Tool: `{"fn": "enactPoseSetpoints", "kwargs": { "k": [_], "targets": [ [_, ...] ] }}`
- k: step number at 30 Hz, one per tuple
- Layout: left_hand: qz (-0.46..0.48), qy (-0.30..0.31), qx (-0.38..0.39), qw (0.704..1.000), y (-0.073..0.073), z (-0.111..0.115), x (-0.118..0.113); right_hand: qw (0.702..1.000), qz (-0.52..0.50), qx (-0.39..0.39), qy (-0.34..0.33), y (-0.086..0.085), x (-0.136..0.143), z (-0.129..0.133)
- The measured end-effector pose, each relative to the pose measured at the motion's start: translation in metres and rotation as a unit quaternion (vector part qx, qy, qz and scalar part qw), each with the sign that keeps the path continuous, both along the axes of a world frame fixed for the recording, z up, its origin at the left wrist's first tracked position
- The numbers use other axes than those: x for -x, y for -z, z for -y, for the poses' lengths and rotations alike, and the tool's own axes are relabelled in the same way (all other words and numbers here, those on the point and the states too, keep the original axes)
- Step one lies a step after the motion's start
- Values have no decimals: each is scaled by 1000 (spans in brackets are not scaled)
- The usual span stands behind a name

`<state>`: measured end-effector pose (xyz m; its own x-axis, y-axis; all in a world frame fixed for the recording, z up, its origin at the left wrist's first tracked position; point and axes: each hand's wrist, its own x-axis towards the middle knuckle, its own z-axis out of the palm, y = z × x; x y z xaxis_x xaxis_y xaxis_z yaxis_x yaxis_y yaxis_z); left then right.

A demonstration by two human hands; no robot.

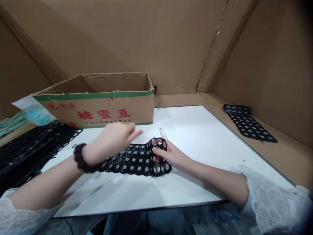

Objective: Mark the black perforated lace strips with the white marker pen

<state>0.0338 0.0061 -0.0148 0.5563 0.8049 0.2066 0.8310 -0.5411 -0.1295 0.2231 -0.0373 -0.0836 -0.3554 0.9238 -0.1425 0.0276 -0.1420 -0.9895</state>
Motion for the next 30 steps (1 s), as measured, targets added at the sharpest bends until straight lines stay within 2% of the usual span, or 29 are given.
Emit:
{"fn": "enactPoseSetpoints", "kwargs": {
  "k": [2, 5, 7, 11, 15, 18, 21, 22, 24, 25, 26, 27, 28, 30],
  "targets": [
    [-6, 62, 73, 995, 16, 14, -13, 1000, -21, -5, -6, 2, 0, 0],
    [35, 91, 115, 989, 30, 21, -21, 998, -43, -31, -23, 2, -1, 2],
    [81, 112, 171, 976, 31, 19, -20, 998, -52, -34, -30, 0, -1, 3],
    [165, 180, 299, 922, 28, 9, -11, 995, -97, 0, -27, -6, 2, 4],
    [182, 221, 371, 883, 29, 0, -6, 991, -122, 23, -39, -8, 4, 5],
    [191, 230, 384, 874, 30, 0, -7, 991, -126, 25, -41, -8, 2, 5],
    [186, 207, 308, 910, 23, 2, -4, 992, -121, 22, -26, -7, 2, 4],
    [185, 187, 251, 931, 18, 0, 0, 993, -117, 23, -13, -6, 2, 3],
    [201, 110, 76, 970, 3, -11, 15, 994, -104, 32, 22, -5, 3, 2],
    [221, 47, -46, 973, -6, -22, 25, 994, -96, 40, 40, -5, 3, 2],
    [227, -27, -164, 960, -16, -35, 35, 993, -90, 51, 54, -5, 4, 1],
    [224, -88, -247, 939, -26, -49, 46, 993, -85, 61, 62, -5, 4, 1],
    [202, -125, -287, 928, -35, -62, 56, 992, -81, 69, 64, -5, 5, 0],
    [140, -184, -310, 922, -48, -83, 69, 993, -70, 79, 56, -6, 5, 0]
  ]
}}
